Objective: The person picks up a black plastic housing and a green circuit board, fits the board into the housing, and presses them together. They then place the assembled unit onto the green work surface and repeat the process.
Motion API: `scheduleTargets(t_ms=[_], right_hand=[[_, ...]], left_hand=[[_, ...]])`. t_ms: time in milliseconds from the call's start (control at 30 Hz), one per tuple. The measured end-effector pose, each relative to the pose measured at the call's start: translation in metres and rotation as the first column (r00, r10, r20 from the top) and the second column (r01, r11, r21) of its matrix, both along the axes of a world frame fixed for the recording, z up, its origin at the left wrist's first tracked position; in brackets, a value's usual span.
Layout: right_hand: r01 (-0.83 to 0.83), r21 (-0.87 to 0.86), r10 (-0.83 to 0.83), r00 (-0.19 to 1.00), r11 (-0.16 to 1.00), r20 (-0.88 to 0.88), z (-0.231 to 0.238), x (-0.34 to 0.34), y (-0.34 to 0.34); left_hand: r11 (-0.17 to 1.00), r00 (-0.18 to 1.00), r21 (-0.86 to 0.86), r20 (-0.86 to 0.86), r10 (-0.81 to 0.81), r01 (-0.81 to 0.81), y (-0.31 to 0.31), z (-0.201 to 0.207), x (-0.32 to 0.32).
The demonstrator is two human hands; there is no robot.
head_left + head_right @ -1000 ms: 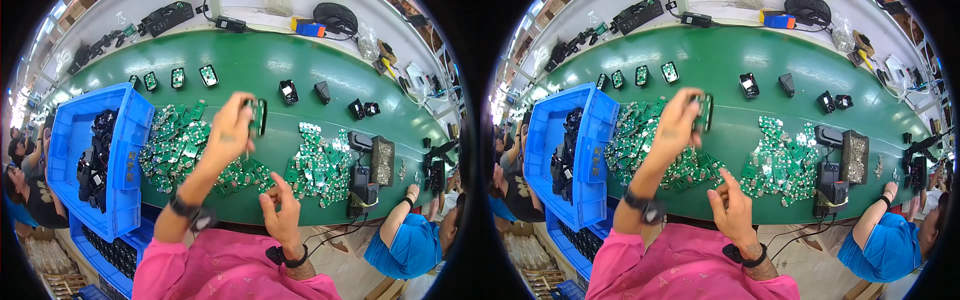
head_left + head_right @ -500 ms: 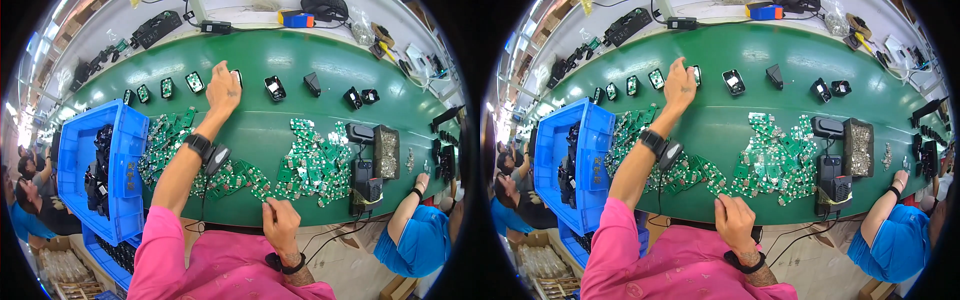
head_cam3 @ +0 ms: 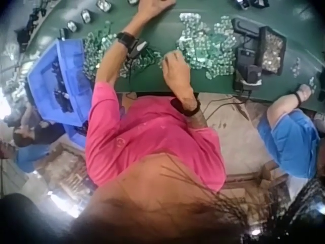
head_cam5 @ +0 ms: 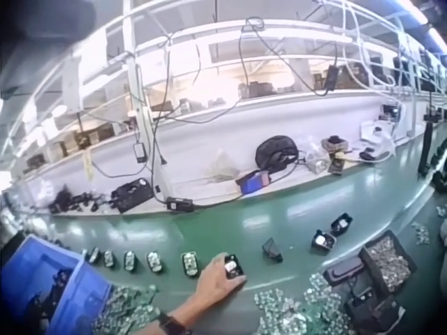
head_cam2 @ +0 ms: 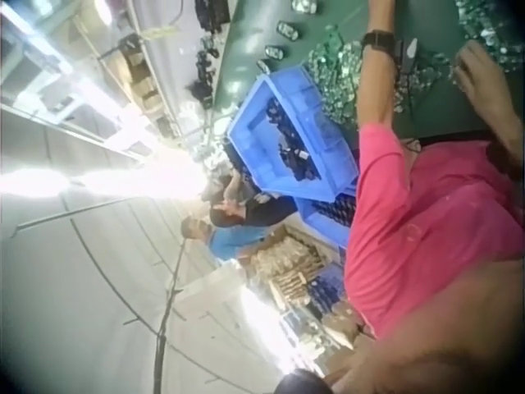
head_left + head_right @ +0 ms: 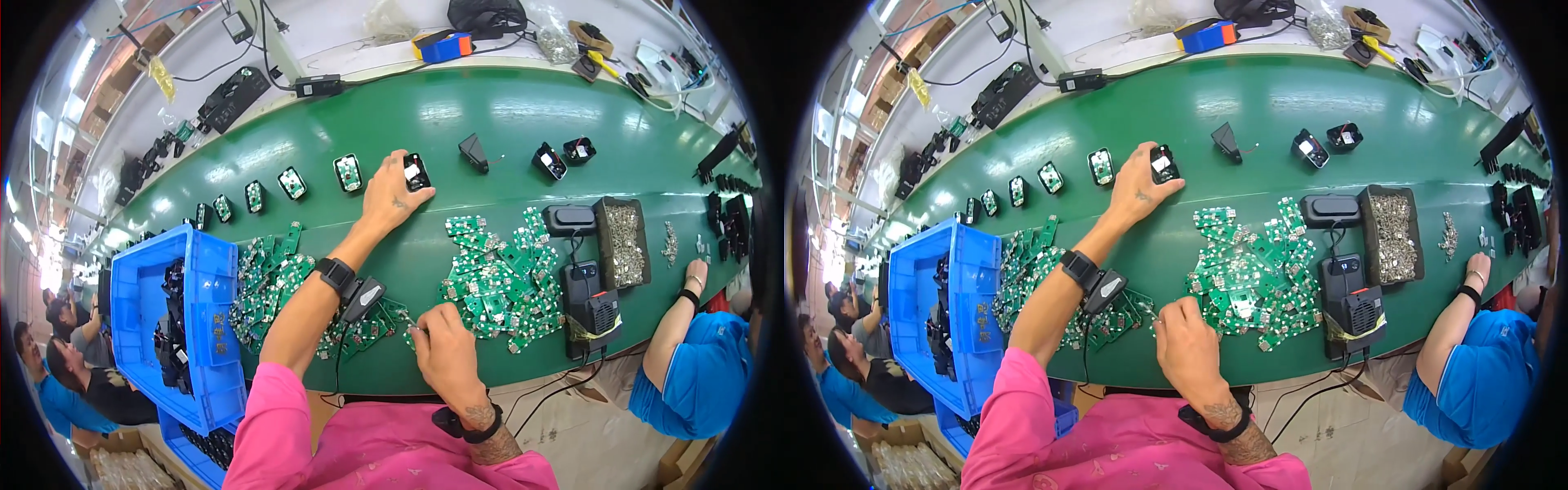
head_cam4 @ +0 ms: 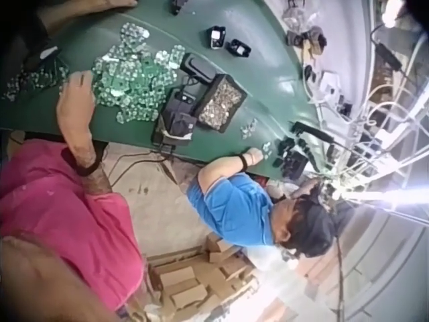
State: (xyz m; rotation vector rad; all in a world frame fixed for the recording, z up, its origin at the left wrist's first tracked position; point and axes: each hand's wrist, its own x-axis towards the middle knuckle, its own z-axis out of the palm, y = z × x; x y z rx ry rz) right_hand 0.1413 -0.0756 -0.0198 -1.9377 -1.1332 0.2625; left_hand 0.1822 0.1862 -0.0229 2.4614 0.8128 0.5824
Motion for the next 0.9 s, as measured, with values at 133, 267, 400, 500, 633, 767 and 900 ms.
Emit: scheduleTargets(t_ms=[133,267,400,500,633,767,900], right_hand=[[-0.008,0.076,0.05,0.822,0.997,-0.567,0.019,0.015,-0.012],[0.119,0.22,0.127,0.525,0.968,-0.842,0.035,0.024,-0.023],[0.101,0.22,0.127,0.563,0.97,-0.817,0.039,0.029,-0.025],[0.126,0.232,0.137,0.512,0.964,-0.848,0.04,0.021,-0.025],[0.225,0.259,0.166,0.362,0.939,-0.917,0.045,0.016,-0.026],[0.251,0.316,0.223,0.339,0.915,-0.914,0.043,0.006,-0.015],[0.196,0.322,0.207,0.449,0.926,-0.869,0.031,0.001,-0.012]], left_hand=[[0.988,0.991,-0.098,0.073,-0.115,0.122,-0.008,0.011,-0.018],[0.815,0.944,-0.49,0.257,-0.206,0.311,-0.051,0.03,-0.056],[0.434,0.937,-0.852,0.347,0.046,0.294,-0.105,0.044,-0.103],[0.335,0.944,-0.914,0.293,0.153,0.229,-0.133,0.046,-0.131],[0.941,0.98,-0.31,0.184,-0.078,0.133,-0.157,0.032,-0.149],[0.867,0.975,-0.479,0.218,-0.037,0.14,-0.177,0.032,-0.16],[0.899,0.974,-0.407,0.215,-0.076,0.16,-0.18,0.035,-0.163]])
